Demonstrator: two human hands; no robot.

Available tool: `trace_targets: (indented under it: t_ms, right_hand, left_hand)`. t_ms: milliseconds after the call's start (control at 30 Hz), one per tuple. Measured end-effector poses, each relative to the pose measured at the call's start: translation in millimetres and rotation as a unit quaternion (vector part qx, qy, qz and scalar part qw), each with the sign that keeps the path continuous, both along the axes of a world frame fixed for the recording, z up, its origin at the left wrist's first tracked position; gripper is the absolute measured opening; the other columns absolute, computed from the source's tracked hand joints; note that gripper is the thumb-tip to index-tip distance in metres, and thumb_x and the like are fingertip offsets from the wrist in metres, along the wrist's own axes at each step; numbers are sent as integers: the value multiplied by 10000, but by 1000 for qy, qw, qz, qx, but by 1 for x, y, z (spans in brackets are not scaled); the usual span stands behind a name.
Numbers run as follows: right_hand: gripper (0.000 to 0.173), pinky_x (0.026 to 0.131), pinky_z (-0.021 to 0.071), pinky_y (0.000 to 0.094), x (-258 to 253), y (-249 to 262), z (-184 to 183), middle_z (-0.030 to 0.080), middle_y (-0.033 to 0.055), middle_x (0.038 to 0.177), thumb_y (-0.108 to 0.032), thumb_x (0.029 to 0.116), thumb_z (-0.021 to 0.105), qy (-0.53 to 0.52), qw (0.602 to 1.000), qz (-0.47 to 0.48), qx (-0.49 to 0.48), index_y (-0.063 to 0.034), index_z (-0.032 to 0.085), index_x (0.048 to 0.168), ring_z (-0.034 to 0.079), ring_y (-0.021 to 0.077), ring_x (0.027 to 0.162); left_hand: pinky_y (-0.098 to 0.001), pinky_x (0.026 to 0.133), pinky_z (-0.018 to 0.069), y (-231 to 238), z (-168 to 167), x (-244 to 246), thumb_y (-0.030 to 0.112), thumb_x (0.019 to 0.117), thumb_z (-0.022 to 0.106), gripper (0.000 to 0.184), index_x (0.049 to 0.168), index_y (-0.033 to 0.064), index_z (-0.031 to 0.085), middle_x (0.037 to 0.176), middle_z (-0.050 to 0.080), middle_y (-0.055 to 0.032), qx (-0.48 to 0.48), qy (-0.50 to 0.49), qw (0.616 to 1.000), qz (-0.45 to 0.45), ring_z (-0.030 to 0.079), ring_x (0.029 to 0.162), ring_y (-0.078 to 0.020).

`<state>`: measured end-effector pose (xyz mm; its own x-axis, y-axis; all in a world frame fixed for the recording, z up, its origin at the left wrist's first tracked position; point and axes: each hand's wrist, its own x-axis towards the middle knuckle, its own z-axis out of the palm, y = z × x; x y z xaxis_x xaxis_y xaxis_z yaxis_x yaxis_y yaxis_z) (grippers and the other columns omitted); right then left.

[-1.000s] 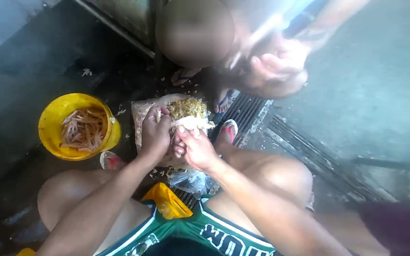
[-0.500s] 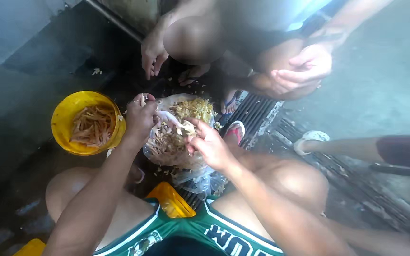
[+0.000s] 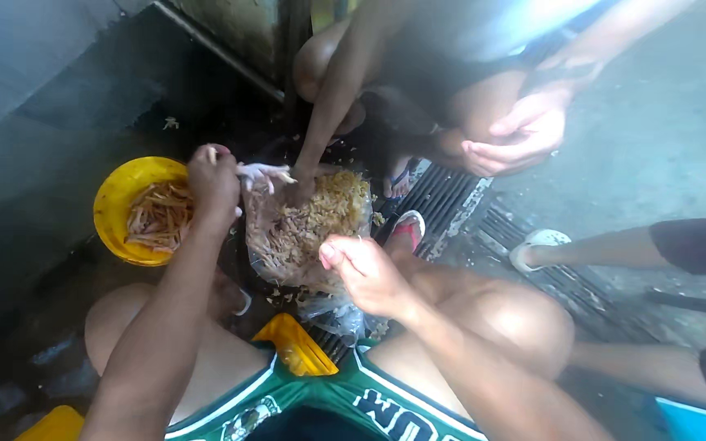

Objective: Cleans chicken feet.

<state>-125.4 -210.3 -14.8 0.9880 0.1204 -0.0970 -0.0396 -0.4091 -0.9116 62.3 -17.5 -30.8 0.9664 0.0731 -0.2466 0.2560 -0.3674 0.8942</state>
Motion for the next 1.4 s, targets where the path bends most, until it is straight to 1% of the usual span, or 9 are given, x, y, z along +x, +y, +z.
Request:
trace_targets:
  t_ms: [100,300,500,633,833,1000,1133,1267,1400]
  right_hand:
    - [329,583,428,188,-3,-5,-6,531,-74,709,-248,1097,410,28,999,-28,-5,-133,644,896,489,3,618]
    - [335,585,482,282,11,-9,-12,570,7,784,-213,1094,407,127,985,-92,71,-162,654,1315,529,105,622]
    - [399,492,420,245,15,-9,-23,500,-2,658,-422,1084,444,123,953,-149,231,-91,666,1061,446,91,512]
    - [318,488,400,260,18,-8,-31,471,9,653,-276,1095,444,114,954,-172,218,-88,590,884,433,107,517]
    - [305,492,438,273,22,-8,-24,524,21,668,-281,1100,453,126,959,-192,164,-75,655,1000,474,118,518]
    - [322,474,383,274,17,-6,-18,461,-4,603,-265,1074,463,77,986,-96,116,-101,615,842,436,108,497]
    - [363,490,354,247,2,1,2,413,-45,588,-271,1064,479,6,988,-39,147,-134,535,733,407,67,513]
    - [345,548,417,217,-10,-7,11,497,-72,661,-293,1083,473,-26,967,-17,251,-145,570,787,475,34,586]
    - [333,544,464,213,3,-13,5,612,-13,745,-158,1042,400,63,964,-55,252,-56,716,1069,531,57,599]
  left_hand:
    - [-253,489,449,10,3,8,157,1015,513,171,1162,88,566,753,530,-2,-131,7,990,55,487,534,-84]
    - [-217,453,416,-17,0,-24,178,1065,474,123,1127,116,560,710,533,11,-247,89,965,-13,463,502,-66]
    - [-235,438,398,-37,7,-57,181,1052,503,129,1124,120,590,713,529,-21,-186,85,970,-132,453,491,-97]
    - [-270,450,399,-38,3,-60,165,1035,510,133,1109,107,603,730,530,-42,-150,58,974,-163,462,513,-129]
    - [-286,459,419,-38,3,-53,105,949,555,169,1099,99,632,709,546,-46,-140,66,975,-161,496,525,-135]
    - [-277,424,419,-39,2,-46,77,921,585,175,1088,95,633,696,578,-48,-126,30,981,-143,504,486,-134]
    - [-409,629,557,-22,-6,-13,126,973,585,258,1208,23,612,908,650,-131,-25,19,998,-60,629,713,-213]
    - [-268,489,459,22,-11,30,155,1012,499,69,1015,88,510,744,529,-20,-148,-22,979,137,492,540,-102]
    - [-224,472,441,6,1,2,209,1083,425,123,1128,133,510,724,516,26,-250,32,966,55,464,511,-66]
